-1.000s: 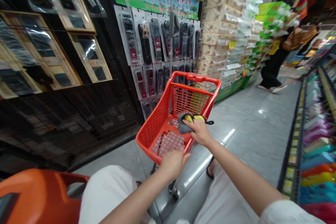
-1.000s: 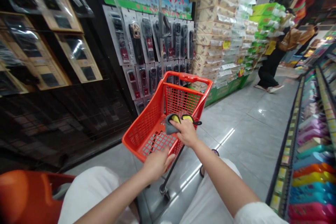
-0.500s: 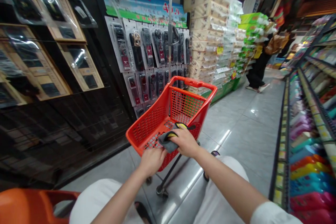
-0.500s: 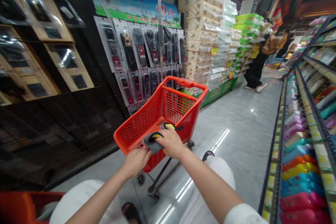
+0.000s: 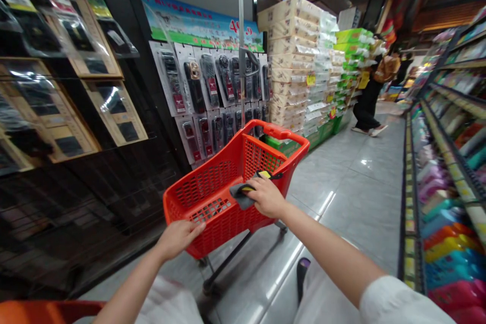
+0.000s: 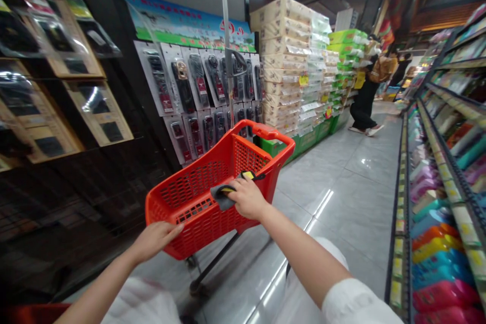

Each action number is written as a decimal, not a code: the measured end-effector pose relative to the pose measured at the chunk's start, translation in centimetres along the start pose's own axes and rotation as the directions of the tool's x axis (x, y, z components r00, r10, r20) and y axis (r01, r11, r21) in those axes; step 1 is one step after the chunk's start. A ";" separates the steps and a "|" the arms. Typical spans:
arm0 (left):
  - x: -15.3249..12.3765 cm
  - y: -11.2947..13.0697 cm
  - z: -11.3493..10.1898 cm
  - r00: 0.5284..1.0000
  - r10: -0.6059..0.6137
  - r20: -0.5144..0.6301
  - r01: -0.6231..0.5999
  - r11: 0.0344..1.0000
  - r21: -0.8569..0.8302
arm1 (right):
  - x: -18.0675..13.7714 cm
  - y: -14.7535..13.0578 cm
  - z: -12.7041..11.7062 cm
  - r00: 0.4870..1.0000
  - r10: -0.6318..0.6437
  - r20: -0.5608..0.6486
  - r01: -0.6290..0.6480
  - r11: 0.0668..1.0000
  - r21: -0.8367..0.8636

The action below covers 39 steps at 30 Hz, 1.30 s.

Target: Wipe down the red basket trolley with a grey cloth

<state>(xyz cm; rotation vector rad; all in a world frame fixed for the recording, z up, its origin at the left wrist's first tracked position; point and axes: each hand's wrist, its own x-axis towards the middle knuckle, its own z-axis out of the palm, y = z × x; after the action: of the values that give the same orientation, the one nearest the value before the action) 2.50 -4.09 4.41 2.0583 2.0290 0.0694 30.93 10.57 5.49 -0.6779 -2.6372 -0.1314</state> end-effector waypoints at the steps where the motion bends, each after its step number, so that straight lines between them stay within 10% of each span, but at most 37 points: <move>1: -0.1 -0.4 -0.1 1.000 0.000 -0.001 0.000 1.000 0.001 | -0.3 0.0 0.3 0.998 -0.053 -0.020 0.053 0.998 0.031; 5: -0.9 -2.4 -0.1 1.000 -0.016 -0.008 0.016 0.999 -0.032 | -3.0 5.4 -1.8 0.987 -0.069 -0.143 0.067 0.998 -0.017; 8: -1.1 -3.2 -0.6 0.994 -0.092 0.061 0.098 0.989 -0.107 | -5.0 11.1 -5.4 0.955 0.133 -0.264 -0.148 0.988 -0.038; 13: 1.4 1.9 -2.2 0.999 -0.014 0.047 0.026 0.964 -0.265 | -4.1 14.8 -8.8 0.648 0.617 -0.446 -0.686 0.728 0.010; 19: 6.2 10.0 -1.9 0.968 0.251 -0.033 -0.249 0.925 -0.288 | -1.0 12.3 -9.0 0.774 0.610 -0.171 -0.630 0.769 -0.105; 27: 7.0 8.5 -1.2 0.937 0.338 0.088 -0.312 0.923 -0.225 | 4.7 12.8 -10.3 0.755 0.652 0.076 -0.618 0.745 -0.252; 31: 6.8 8.8 -0.4 0.972 0.233 0.016 -0.227 0.960 -0.166 | 4.8 16.3 -9.4 0.745 0.667 -0.011 -0.663 0.741 0.106; 35: 6.7 8.8 -0.3 0.982 0.188 0.004 -0.185 0.969 -0.165 | 2.0 18.2 -7.0 0.637 0.766 -0.089 -0.451 0.464 0.762; 39: 6.8 8.6 -0.6 0.979 0.203 0.003 -0.198 0.957 -0.212 | -0.5 15.7 -4.1 0.469 0.862 -0.192 -0.255 0.340 0.905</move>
<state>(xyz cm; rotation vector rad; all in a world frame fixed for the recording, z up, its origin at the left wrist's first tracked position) 10.97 2.77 5.83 2.1092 1.7095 0.2819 40.40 23.32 8.83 -0.9970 -1.2862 0.8493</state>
